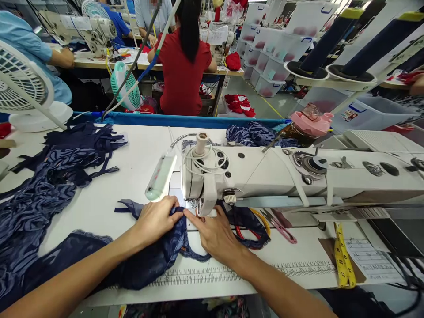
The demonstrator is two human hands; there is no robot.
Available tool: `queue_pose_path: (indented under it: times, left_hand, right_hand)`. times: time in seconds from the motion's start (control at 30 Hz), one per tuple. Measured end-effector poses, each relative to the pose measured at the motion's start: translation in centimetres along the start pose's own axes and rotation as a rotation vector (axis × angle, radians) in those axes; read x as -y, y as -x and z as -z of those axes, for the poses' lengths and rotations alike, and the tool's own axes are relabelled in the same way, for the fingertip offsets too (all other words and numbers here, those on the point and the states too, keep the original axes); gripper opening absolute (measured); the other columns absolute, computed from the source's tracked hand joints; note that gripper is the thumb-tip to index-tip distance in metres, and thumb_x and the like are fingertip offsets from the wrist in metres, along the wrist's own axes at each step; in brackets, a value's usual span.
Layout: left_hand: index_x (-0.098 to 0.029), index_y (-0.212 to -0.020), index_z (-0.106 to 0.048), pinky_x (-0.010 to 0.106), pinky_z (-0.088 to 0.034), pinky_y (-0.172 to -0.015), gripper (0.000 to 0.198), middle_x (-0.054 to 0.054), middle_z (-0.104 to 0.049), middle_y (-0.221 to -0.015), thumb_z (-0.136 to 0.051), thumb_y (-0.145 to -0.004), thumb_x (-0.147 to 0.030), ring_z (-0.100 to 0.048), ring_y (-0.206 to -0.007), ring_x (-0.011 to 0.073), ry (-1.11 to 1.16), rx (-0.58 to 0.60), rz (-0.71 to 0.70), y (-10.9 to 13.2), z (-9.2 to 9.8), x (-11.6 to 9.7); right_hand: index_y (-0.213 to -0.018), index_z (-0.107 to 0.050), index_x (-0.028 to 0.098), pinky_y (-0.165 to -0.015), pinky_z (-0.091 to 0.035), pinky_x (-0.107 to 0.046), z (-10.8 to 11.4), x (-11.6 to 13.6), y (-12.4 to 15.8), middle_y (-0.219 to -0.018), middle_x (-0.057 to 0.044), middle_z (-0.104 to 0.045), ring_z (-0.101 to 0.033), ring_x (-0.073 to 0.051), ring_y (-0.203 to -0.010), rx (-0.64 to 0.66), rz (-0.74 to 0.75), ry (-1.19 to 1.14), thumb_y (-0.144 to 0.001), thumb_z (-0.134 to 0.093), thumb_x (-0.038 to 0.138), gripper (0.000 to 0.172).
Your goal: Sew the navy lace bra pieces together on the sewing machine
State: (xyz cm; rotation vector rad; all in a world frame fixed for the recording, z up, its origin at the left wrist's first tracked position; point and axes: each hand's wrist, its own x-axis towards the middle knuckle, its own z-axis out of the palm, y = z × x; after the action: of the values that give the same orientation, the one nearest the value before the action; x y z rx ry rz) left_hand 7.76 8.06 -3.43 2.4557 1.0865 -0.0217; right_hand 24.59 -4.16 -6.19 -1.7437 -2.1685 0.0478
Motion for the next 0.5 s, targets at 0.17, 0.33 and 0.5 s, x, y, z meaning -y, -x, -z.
queue_pose_path:
  times: [0.17, 0.33, 0.5]
  left_hand:
    - [-0.021, -0.123, -0.060, 0.053, -0.029, -0.108, 0.030, 0.010, -0.070, -0.114, -0.051, -0.095, -0.027, -0.060, -0.110, 0.0292, -0.256, -0.439, -0.387, 4.0, -2.4, -0.7]
    - [-0.023, -0.120, -0.063, 0.068, -0.007, -0.112, 0.028, 0.006, -0.070, -0.119, -0.052, -0.096, -0.033, -0.060, -0.110, 0.0314, -0.246, -0.500, -0.450, 4.2, -3.4, 0.1]
    - [-0.023, -0.116, -0.066, 0.071, -0.006, -0.110, 0.025, 0.007, -0.070, -0.119, -0.055, -0.094, -0.030, -0.062, -0.108, 0.0318, -0.242, -0.475, -0.451, 2.5, -3.1, 0.2]
  right_hand:
    - [-0.135, -0.055, 0.019, -0.083, -0.036, -0.041, 0.3, 0.5, 0.0, -0.086, -0.009, -0.060, -0.054, -0.027, -0.091, 0.027, -0.044, 0.049, -0.074, -0.049, -0.003, 0.066]
    - [-0.135, -0.055, 0.023, -0.083, -0.037, -0.041, 0.1, -0.1, -0.3, -0.093, -0.010, -0.063, -0.052, -0.028, -0.093, 0.000, -0.049, 0.076, -0.075, -0.050, -0.001, 0.066]
    - [-0.108, -0.068, 0.021, -0.079, -0.038, -0.037, 0.2, -0.7, -0.2, -0.103, -0.011, -0.061, -0.051, -0.026, -0.097, -0.116, -0.082, 0.037, -0.078, -0.049, -0.001, 0.041]
